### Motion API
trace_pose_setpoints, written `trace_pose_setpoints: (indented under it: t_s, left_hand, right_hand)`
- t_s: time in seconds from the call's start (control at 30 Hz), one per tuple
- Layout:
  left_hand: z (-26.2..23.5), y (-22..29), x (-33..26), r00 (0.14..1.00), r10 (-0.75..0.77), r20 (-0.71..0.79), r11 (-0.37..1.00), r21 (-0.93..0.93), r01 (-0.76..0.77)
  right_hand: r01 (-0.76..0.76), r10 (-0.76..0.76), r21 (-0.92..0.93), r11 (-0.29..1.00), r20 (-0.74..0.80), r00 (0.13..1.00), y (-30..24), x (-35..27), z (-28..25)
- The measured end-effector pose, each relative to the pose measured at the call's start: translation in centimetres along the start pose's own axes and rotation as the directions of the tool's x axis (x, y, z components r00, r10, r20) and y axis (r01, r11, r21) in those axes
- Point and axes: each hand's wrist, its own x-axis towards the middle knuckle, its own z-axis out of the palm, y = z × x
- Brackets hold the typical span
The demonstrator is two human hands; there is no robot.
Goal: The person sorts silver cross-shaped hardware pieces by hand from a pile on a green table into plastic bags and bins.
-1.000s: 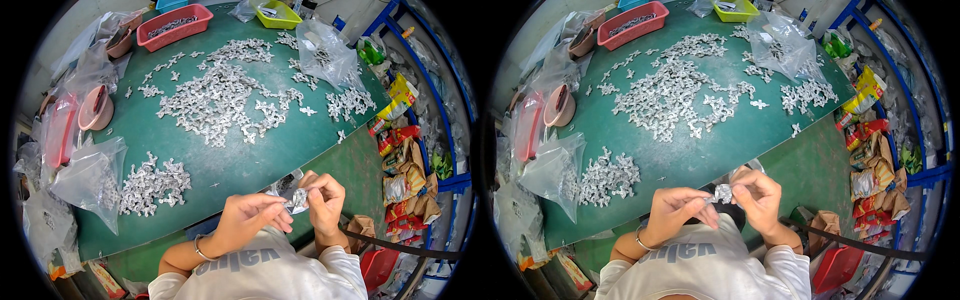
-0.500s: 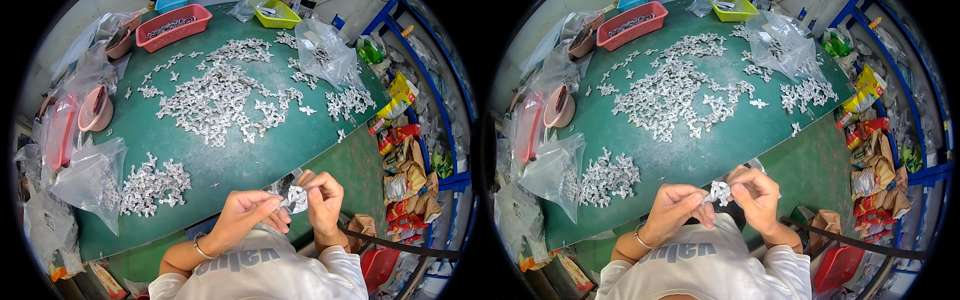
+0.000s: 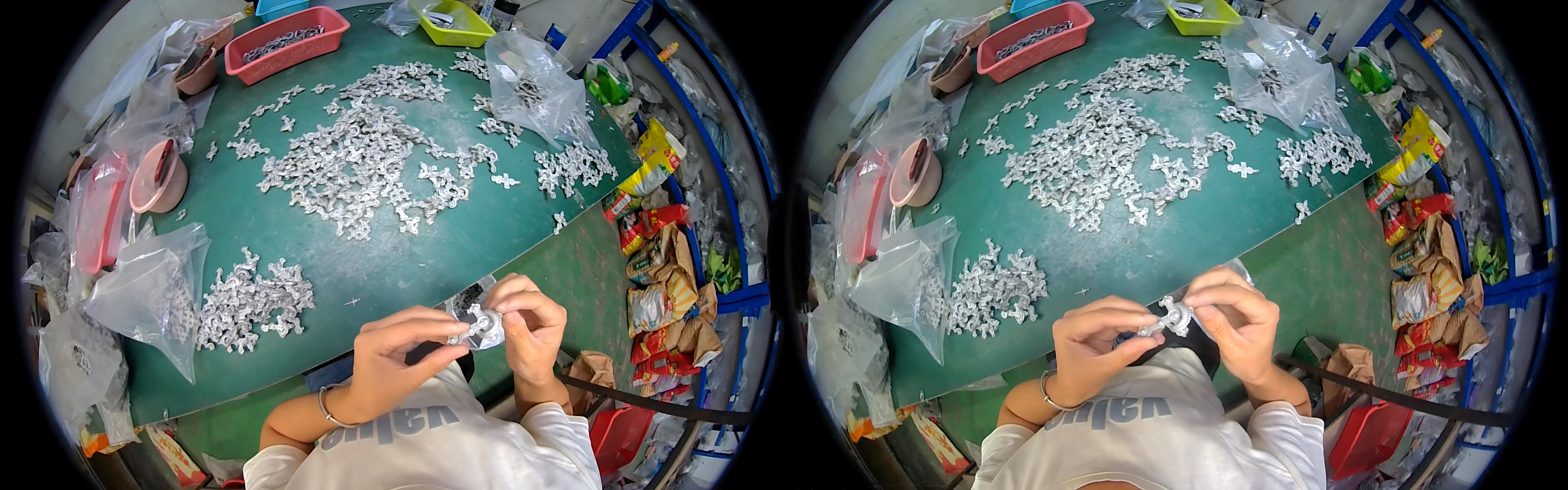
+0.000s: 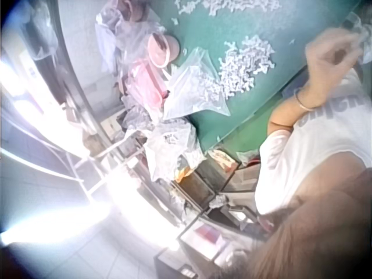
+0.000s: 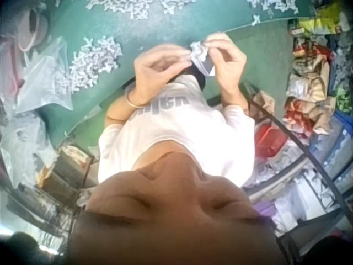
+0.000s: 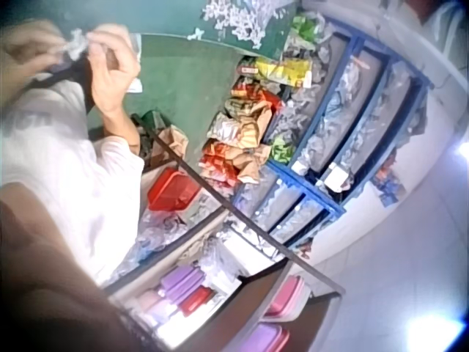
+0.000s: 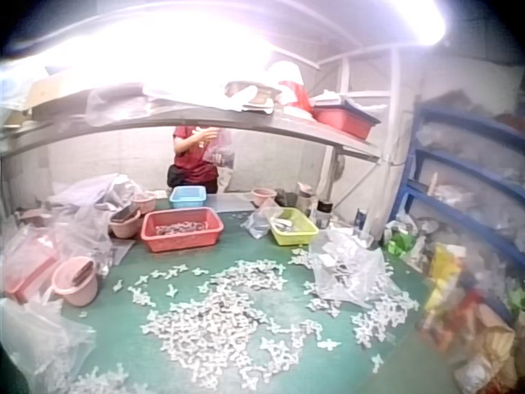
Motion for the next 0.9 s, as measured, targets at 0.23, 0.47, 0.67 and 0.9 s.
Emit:
trace_pose_setpoints:
  t_s: [0.23, 0.47, 0.67, 0.9]
  left_hand:
    - [0.3, 0.5, -0.3, 0.988, -0.149, 0.033, 0.98, -0.127, 0.152]
    - [-0.3, 0.2, 0.1, 0.893, -0.426, 0.146, 0.823, -0.347, 0.45]
    - [-0.4, 0.0, 0.2, 0.855, -0.481, 0.195, 0.761, -0.392, 0.517]
    - [0.2, -1.5, 1.1, 0.922, -0.386, 0.015, 0.898, -0.224, 0.379]
  right_hand:
    - [-0.096, 0.097, 0.077, 0.992, -0.013, 0.995, -0.3, -0.1, -0.1]
    - [-0.067, 0.065, 0.088, 0.994, 0.033, 0.997, -0.4, 0.3, -0.2]
    - [-0.086, 0.084, 0.101, 0.991, 0.019, 0.996, -0.1, 0.2, -0.2]
    - [-0.233, 0.189, -0.082, 0.969, -0.359, 0.914, 5.6, 3.6, -4.5]
